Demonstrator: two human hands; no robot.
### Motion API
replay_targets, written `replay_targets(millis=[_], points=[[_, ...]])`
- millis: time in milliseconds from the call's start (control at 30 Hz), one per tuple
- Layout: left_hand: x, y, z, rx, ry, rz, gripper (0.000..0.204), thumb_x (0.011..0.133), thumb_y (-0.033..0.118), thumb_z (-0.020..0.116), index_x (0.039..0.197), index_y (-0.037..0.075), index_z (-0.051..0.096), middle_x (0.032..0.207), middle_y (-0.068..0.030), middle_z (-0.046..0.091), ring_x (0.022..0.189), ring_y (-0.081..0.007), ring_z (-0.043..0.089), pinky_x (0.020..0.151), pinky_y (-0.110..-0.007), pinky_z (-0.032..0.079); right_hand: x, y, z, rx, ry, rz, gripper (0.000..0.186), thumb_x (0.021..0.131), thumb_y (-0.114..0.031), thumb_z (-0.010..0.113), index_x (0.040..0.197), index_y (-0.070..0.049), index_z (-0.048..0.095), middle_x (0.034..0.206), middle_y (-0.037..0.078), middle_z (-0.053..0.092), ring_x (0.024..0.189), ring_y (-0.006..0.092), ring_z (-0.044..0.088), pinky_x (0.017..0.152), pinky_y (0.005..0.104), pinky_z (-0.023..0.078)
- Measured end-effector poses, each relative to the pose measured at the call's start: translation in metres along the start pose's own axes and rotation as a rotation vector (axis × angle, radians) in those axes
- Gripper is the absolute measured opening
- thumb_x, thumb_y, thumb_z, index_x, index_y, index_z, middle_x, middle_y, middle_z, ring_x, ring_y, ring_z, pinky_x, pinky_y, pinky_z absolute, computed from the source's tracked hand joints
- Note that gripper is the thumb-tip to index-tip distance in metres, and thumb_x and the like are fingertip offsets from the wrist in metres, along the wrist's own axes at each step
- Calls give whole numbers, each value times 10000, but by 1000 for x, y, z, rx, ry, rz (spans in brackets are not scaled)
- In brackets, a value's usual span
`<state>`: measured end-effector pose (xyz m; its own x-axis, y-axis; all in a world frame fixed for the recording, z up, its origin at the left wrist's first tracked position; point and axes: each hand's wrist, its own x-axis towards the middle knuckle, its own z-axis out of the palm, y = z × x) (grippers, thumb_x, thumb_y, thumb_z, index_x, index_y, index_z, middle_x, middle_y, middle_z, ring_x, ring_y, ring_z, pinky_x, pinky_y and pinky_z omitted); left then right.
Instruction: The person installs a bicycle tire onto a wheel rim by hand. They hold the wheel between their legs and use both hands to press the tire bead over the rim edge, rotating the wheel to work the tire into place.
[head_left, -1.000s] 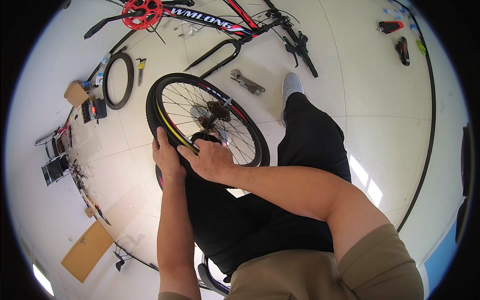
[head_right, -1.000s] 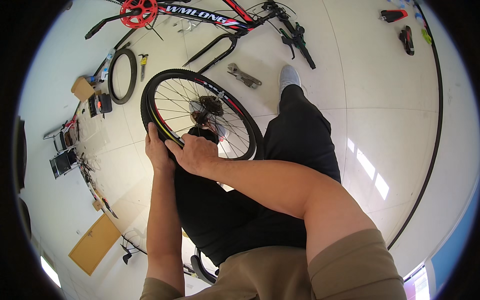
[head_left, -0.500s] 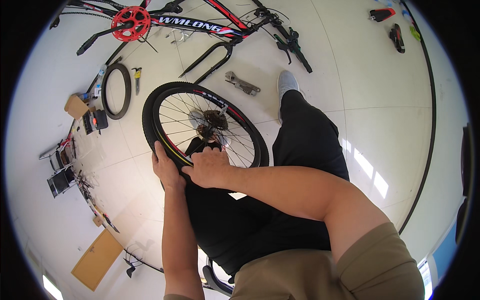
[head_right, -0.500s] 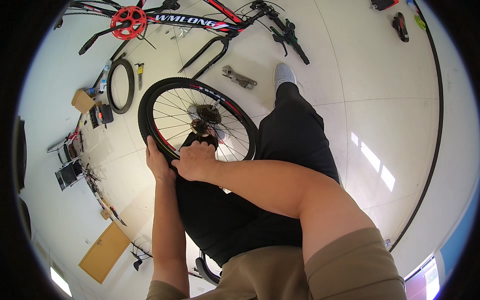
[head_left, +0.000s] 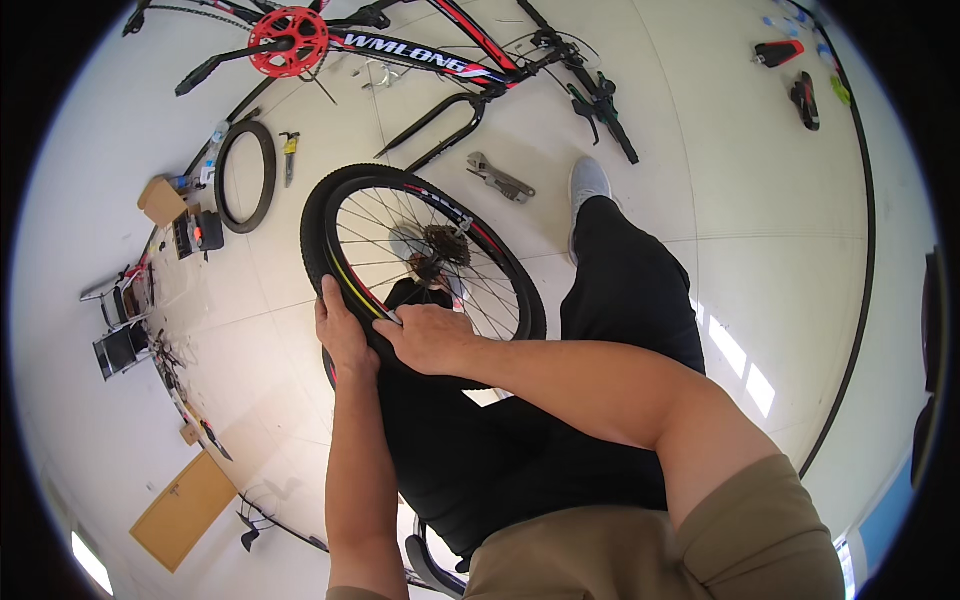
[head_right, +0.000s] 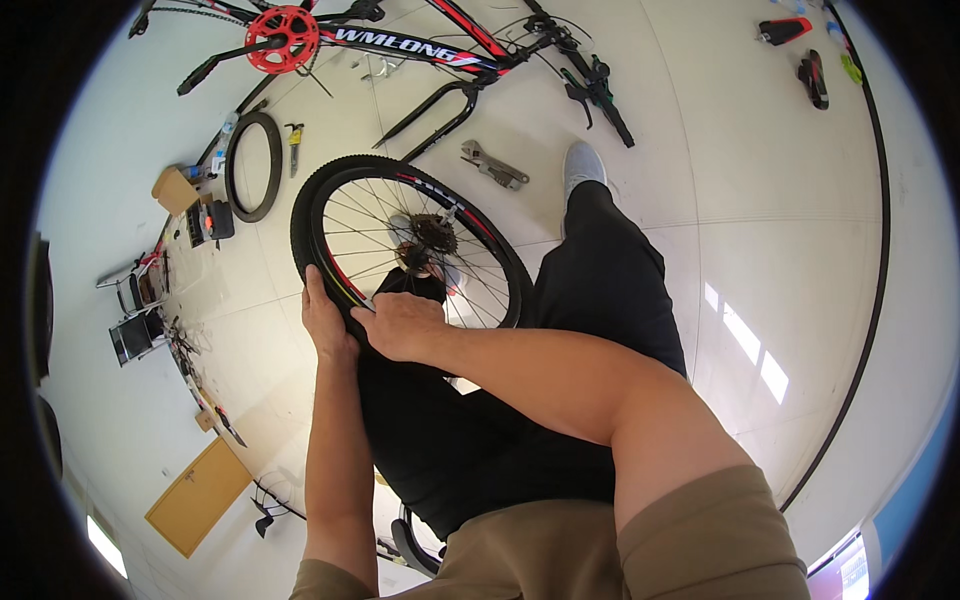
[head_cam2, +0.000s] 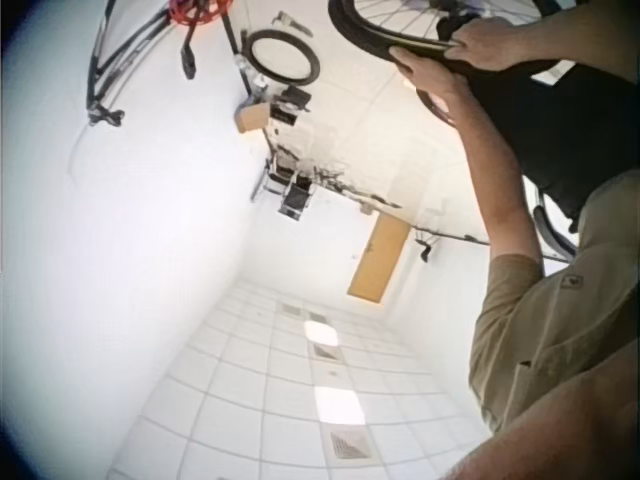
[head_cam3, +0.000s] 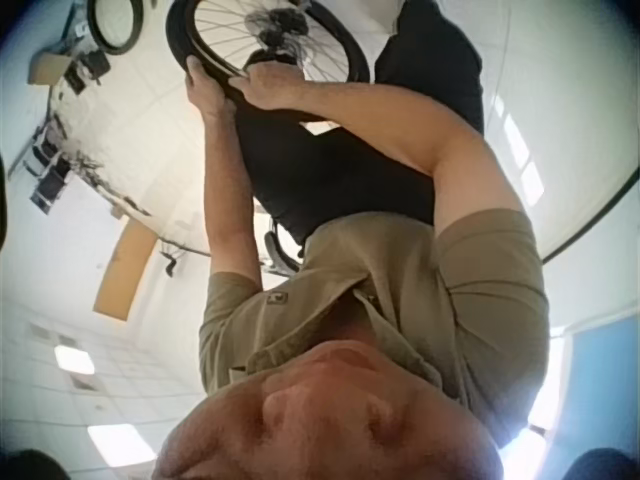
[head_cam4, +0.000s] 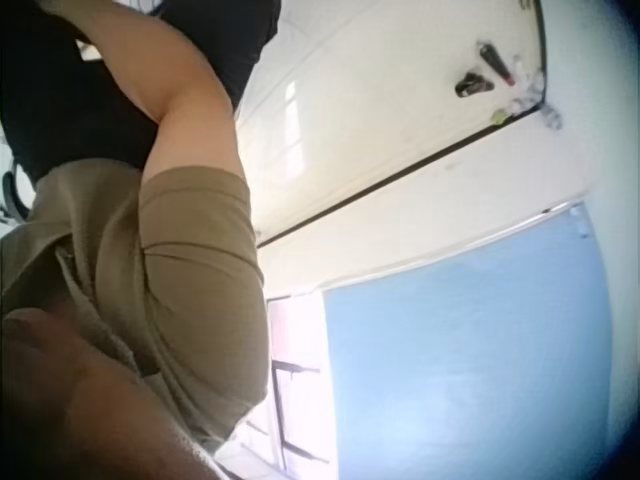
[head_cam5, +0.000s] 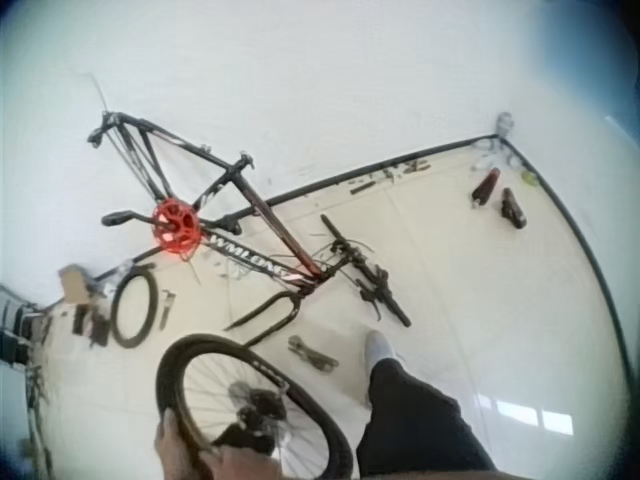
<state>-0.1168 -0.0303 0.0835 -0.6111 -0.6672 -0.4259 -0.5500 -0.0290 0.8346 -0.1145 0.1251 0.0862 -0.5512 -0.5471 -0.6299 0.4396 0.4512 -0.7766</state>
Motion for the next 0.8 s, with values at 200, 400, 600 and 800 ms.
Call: replay_targets(millis=[200,400,600,800], points=[[-3,-7,-6,2,-29,6,494,1040,451,627,1264,10,609,1072,-58,655,931,-165,618,821,-315,527,0,1,-1,-58,-58,13,591,1043,-537,458,1153,-14,713,1137,211,740,1084,372,711,943,495,538],[-12,-15,-9,-49,-74,-2,484,950,327,790,1260,14,590,1033,-45,656,877,-149,630,761,-297,531,-2,8,5,-120,-54,3,572,1043,-522,461,1178,-25,709,1176,218,728,1121,383,698,977,503,527],[-30,-10,-4,-169,-182,-116,384,938,277,795,1156,52,573,872,-97,675,705,-244,691,637,-387,595,-7,17,-3,-184,-76,8,602,1025,-553,460,1209,-32,699,1228,213,713,1173,383,668,1006,494,505],[-33,-19,-8,-350,-344,-260,289,923,141,786,1144,16,648,954,-108,716,794,-237,706,704,-386,599,-13,41,-9,-117,-41,-61,612,978,-594,545,1083,-23,739,1135,227,725,1086,385,680,944,461,515]])
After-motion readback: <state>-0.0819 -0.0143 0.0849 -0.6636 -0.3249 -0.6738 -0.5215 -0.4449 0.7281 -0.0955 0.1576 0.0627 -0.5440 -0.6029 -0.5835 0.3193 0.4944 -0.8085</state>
